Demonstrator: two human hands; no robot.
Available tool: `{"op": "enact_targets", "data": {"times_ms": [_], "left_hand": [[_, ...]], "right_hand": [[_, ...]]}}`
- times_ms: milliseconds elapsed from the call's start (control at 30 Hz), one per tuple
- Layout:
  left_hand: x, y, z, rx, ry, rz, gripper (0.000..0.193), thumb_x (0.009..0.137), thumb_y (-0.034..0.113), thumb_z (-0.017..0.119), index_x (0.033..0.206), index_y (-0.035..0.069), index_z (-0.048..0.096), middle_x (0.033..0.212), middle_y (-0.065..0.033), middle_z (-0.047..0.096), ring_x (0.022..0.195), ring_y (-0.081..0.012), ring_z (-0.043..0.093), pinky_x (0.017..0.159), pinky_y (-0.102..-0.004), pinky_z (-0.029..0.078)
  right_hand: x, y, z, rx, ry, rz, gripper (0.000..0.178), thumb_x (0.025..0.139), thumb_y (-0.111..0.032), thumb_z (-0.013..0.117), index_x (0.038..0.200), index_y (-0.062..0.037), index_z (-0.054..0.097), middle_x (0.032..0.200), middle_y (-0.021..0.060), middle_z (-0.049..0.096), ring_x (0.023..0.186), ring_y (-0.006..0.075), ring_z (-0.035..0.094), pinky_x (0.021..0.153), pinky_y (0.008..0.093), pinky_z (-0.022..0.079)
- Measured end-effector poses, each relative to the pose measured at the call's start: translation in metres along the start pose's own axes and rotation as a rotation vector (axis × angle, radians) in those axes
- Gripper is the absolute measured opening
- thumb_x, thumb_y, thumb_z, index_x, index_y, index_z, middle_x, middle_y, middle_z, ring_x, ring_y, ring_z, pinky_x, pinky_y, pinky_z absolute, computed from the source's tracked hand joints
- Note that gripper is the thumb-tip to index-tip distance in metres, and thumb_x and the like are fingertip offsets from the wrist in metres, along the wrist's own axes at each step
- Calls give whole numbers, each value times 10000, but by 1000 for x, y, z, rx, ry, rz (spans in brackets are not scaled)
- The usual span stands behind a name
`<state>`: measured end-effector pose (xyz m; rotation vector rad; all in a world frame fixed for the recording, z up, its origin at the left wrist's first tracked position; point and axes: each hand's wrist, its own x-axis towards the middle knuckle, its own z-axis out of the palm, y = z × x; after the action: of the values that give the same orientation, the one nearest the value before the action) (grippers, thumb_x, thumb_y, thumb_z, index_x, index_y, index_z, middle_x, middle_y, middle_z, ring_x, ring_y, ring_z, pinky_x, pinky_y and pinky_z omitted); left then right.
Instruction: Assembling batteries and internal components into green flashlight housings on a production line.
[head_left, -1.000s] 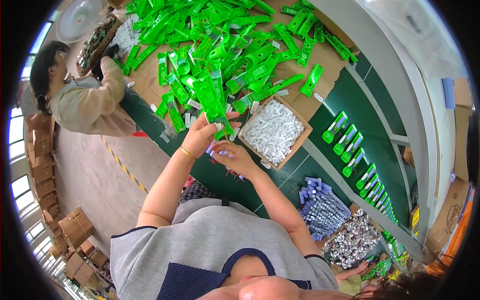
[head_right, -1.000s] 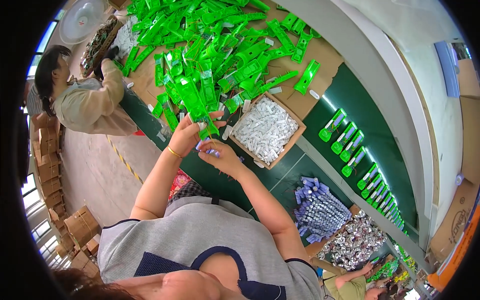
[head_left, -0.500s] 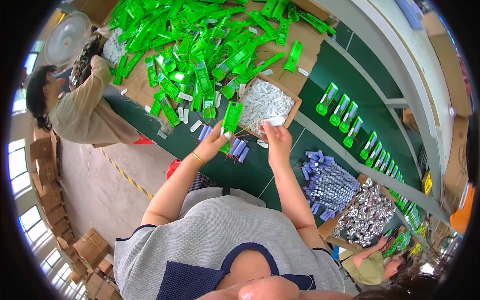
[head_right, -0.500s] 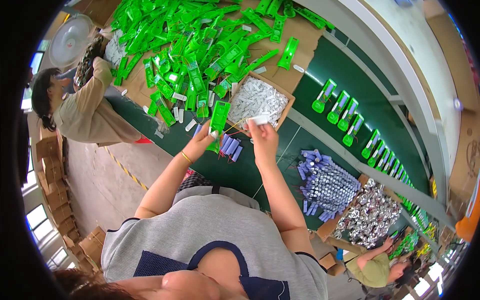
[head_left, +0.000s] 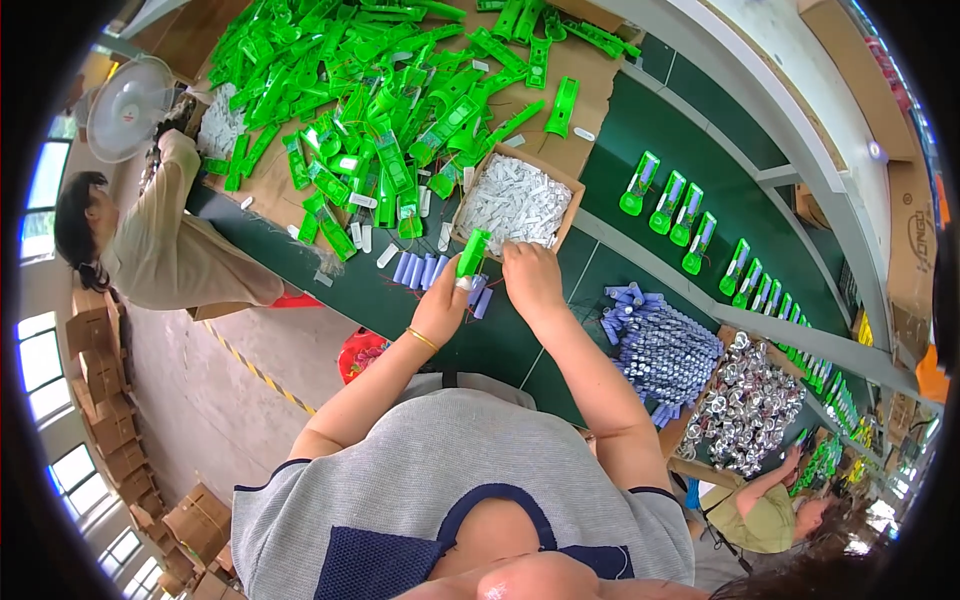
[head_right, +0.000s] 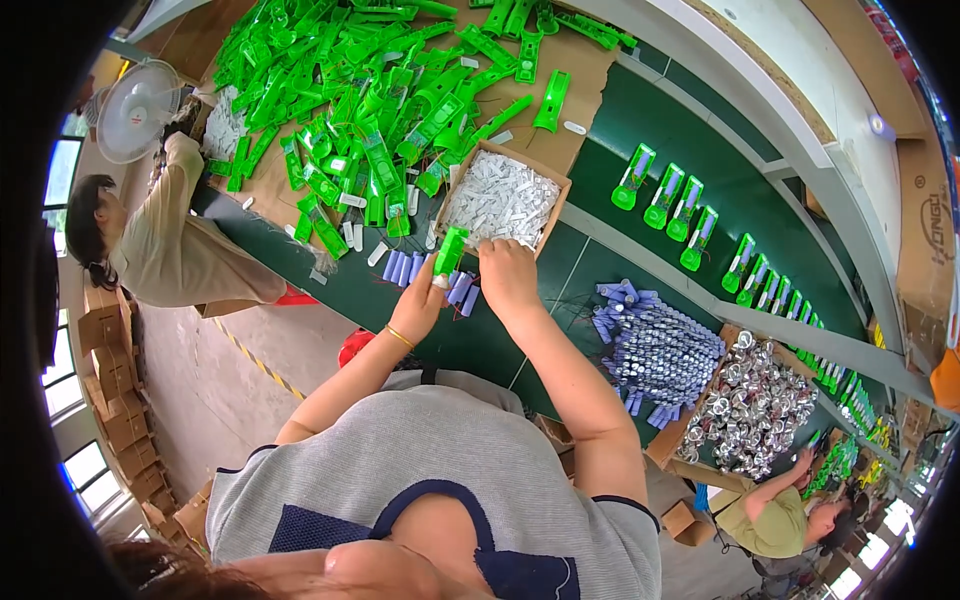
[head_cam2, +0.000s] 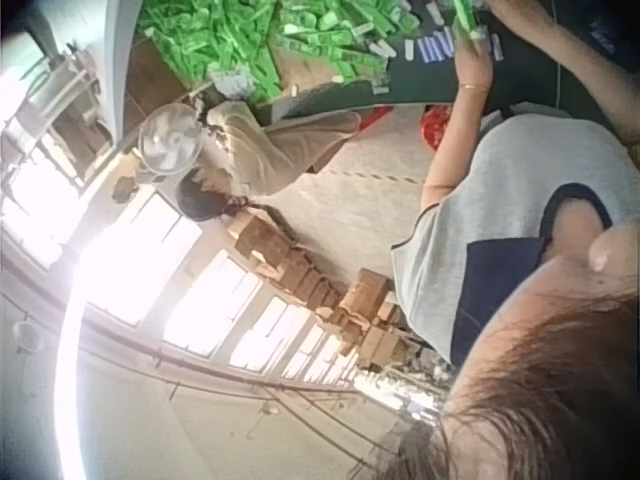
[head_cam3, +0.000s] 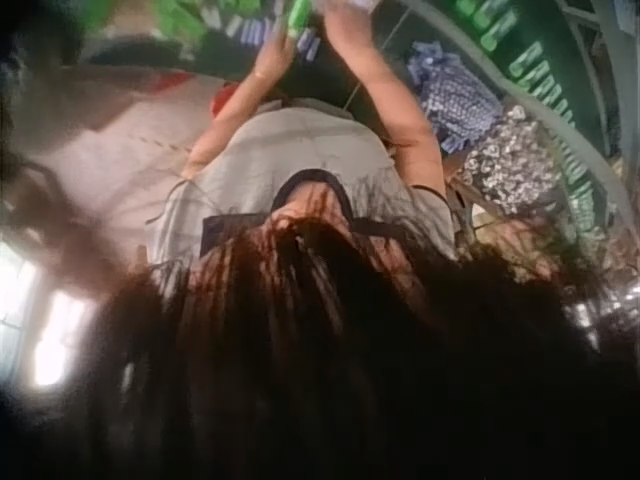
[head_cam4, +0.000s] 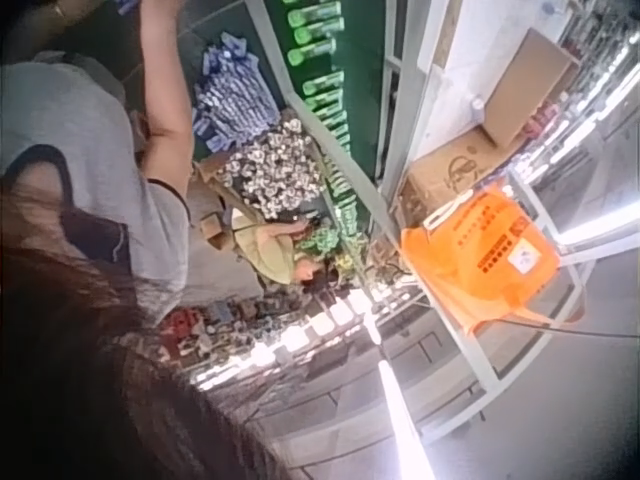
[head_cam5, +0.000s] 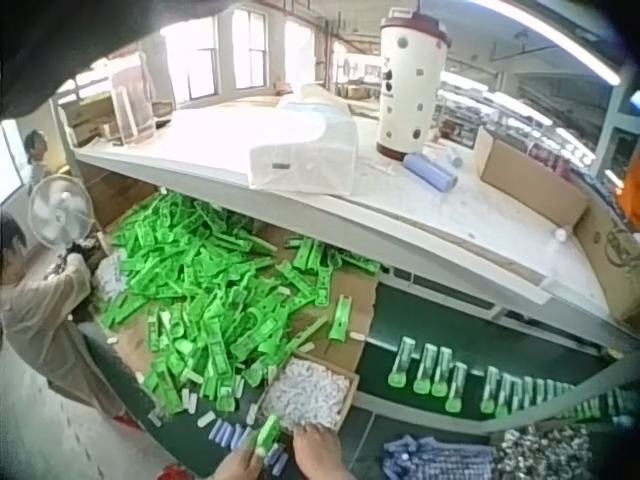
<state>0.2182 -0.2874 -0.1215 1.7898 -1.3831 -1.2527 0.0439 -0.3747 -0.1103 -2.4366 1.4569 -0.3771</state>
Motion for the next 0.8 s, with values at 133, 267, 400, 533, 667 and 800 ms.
{"op": "enact_targets", "data": {"times_ms": [133,267,400,533,667,800], "left_hand": [[-2,5,3,313,106,135,534,932,197,513,1428,39,392,1033,-278,619,798,-444,641,729,-497,526],[-8,25,-2,501,62,34,550,899,211,518,1416,52,418,966,-262,622,788,-430,651,699,-526,532],[-6,22,-4,612,52,26,531,896,243,514,1394,68,460,955,-247,634,785,-408,663,715,-505,535],[-9,20,-6,606,38,15,518,892,253,517,1382,89,482,948,-237,640,788,-402,667,726,-501,536],[-10,16,-7,535,24,-14,508,897,268,516,1372,89,492,959,-250,647,812,-419,660,742,-504,534],[-16,8,-4,458,-7,44,482,895,253,531,1345,80,512,951,-267,650,833,-433,653,744,-506,529]], "right_hand": [[-1,0,2,-60,-44,11,71,820,-102,617,786,-45,640,804,130,679,815,286,669,729,412,525],[-2,0,13,-68,-54,71,98,807,-88,577,765,-58,660,775,106,683,783,275,679,706,395,542],[-6,-3,22,-5,-85,188,104,798,-107,607,754,-30,662,748,149,680,729,321,683,674,425,553],[-12,-4,25,93,-113,288,142,795,-136,627,766,-2,662,721,188,663,708,363,674,678,455,554],[-19,-5,24,89,-107,342,143,797,-150,630,774,-14,669,738,182,667,724,360,675,682,458,554],[-25,-5,23,100,-75,336,141,817,-149,627,760,-25,659,732,169,660,723,352,666,685,458,547]]}}
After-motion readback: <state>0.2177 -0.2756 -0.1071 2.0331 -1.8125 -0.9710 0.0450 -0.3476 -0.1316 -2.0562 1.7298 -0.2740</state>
